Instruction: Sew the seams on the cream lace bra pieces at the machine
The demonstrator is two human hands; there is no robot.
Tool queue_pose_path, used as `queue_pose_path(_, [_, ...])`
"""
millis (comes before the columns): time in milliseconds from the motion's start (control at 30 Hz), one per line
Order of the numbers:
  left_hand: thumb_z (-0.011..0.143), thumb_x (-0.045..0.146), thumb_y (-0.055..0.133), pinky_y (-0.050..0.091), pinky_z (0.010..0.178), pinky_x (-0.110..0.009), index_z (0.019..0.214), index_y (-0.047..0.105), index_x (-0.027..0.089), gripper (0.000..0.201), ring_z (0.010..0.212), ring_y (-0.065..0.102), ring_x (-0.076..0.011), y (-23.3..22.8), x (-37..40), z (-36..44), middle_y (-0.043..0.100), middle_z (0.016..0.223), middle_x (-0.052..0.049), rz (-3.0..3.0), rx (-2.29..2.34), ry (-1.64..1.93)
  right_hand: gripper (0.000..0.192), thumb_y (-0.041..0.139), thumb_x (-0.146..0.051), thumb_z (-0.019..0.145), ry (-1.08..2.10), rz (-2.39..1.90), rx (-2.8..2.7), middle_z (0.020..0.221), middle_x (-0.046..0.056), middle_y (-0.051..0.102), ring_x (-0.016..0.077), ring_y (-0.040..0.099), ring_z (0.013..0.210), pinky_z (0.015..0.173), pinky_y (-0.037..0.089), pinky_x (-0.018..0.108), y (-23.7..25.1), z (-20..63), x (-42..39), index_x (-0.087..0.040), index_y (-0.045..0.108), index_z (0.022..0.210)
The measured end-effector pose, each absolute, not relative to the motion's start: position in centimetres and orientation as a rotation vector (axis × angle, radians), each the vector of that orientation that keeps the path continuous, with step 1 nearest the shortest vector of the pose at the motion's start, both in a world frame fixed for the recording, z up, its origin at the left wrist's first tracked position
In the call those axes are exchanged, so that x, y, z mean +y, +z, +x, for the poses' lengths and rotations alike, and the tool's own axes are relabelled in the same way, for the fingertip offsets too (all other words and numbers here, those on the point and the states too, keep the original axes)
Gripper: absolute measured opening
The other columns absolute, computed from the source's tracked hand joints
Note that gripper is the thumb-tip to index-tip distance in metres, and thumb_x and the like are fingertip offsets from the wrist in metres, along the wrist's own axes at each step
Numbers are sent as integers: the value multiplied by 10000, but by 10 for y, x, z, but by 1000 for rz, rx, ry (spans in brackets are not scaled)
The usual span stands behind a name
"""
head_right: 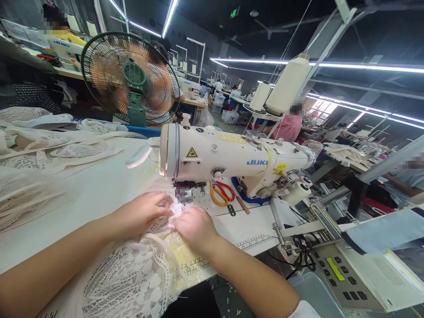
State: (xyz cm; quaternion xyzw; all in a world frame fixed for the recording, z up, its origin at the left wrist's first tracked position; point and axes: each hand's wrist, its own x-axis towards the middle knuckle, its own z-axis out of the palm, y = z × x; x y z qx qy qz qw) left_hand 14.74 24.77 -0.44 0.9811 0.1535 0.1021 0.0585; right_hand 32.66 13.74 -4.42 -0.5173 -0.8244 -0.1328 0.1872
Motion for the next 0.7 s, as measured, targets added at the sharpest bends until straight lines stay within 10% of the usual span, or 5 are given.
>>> queue_pose_path(233, [801, 125, 503, 456, 814, -334, 692, 620, 189, 172, 822, 586, -194, -3, 233, 154, 669, 843, -47, 2870, 274, 364, 117, 513, -209, 852, -352, -1622, -2322, 763, 22, 685, 180, 583, 735, 601, 350, 296, -45, 319, 146, -191, 606, 782])
queue_pose_path(700, [830, 59, 487, 423, 919, -418, 915, 691, 199, 261, 978, 571, -245, -12, 252, 158, 674, 1001, -74, 3080, 377, 310, 226, 476, -159, 848, -260, -1574, -2265, 1040, 97, 677, 226, 555, 863, 767, 441, 354, -50, 312, 138, -125, 633, 1007])
